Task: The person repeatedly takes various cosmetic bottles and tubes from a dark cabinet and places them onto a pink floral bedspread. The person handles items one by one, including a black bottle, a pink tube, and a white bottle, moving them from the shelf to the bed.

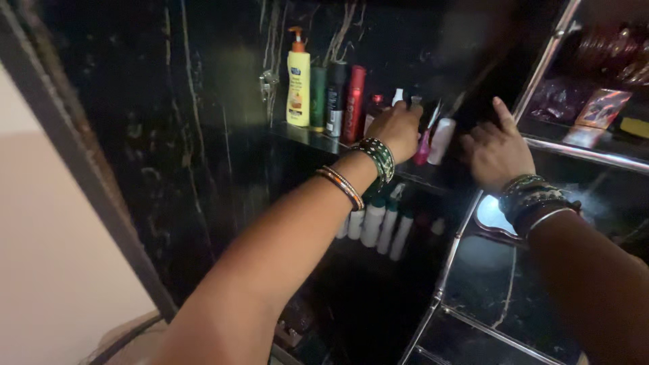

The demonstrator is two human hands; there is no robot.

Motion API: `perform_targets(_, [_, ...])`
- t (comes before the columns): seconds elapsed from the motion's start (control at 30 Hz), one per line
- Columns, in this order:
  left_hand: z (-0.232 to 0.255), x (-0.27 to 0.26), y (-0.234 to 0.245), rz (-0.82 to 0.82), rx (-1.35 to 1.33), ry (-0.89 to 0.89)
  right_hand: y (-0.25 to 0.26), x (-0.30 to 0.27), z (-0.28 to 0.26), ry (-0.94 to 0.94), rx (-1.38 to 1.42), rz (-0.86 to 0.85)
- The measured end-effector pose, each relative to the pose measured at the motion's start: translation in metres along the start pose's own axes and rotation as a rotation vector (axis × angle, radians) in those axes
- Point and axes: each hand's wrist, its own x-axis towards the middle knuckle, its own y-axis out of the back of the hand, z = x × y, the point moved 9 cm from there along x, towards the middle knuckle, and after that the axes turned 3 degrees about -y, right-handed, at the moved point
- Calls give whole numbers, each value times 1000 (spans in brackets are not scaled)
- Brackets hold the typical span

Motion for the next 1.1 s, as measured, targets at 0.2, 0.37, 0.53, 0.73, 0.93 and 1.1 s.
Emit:
perform_targets(0.2, [4,15,-33,98,-211,-72,12,-6,-2,-44,-4,271])
perform_targets(0.37, [17,32,-62,62,-151,-61,12,-10,-5,-31,-29,373])
perform_targets(0.53, [13,51,-80,49,-134,51,10,-9,-4,-46,-29,367])
perform_targets(0.73, [-14,63,-87,171,-289,138,9,-10,-4,-42,15,405])
perform_targets(0.93, [-13,52,-58,411,-131,-28,4,-7,-5,-56,-51,414])
perform_targets(1.1, [-12,26,-4,520,-206,-84,6,-4,-6,-84,-90,425])
